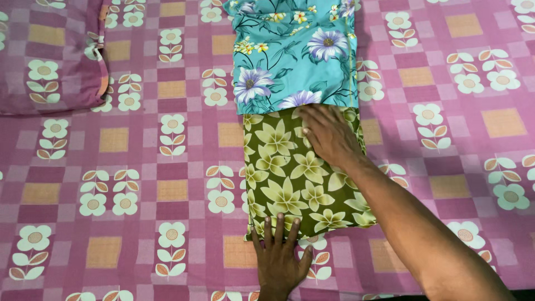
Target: The person stuffs a green pillow into a blue floral pillowcase, adjusting the fabric and smoothing the surface by hand.
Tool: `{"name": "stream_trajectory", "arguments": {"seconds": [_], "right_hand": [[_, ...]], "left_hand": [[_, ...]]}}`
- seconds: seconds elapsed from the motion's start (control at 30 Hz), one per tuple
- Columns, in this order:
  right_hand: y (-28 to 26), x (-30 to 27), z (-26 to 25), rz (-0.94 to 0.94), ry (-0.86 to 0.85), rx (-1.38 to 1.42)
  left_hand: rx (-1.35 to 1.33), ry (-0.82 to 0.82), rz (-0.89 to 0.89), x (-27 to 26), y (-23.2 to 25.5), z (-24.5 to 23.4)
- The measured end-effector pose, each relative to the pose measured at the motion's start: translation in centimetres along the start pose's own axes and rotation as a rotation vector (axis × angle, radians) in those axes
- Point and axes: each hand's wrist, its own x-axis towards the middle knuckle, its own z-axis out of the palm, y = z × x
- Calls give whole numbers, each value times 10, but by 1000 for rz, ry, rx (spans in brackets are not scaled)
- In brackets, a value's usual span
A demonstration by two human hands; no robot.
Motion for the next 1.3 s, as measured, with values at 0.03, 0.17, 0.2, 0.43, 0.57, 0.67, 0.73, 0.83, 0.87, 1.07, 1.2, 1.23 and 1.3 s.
{"name": "stream_trajectory", "arguments": {"seconds": [0.03, 0.17, 0.2, 0.43, 0.57, 0.67, 0.73, 0.83, 0.87, 1.07, 1.2, 1.23, 1.3], "right_hand": [[6, 10, 4, 89, 3, 3], [26, 35, 16, 803, 151, 356], [26, 38, 18, 911, 75, 318], [9, 30, 16, 873, 223, 159], [11, 35, 20, 923, 132, 130], [14, 35, 24, 914, 131, 119], [17, 32, 28, 865, 184, 91], [23, 32, 28, 853, 158, 115], [19, 28, 29, 838, 174, 99], [23, 27, 31, 869, 221, 133], [23, 28, 30, 867, 256, 146], [22, 30, 29, 827, 309, 142], [21, 32, 27, 876, 262, 176]], "left_hand": [[-8, 10, 3, 0, -1, 1], [-19, 27, 6, -1, -3, 5], [-15, 23, 14, -1, -8, 8], [-8, 109, 81, -6, -17, 32], [40, 140, 101, -13, -22, 45], [10, 188, 122, -4, -26, 43], [-137, -170, 1, 5, -28, 22], [-294, -319, -207, 60, -27, -12], [-339, -311, -288, 85, -27, -21], [-244, -143, -186, 247, -65, -21], [-244, -123, -286, 307, -79, 6], [-265, -103, -304, 321, -84, 13], [-225, -49, -297, 347, -93, 26]]}}
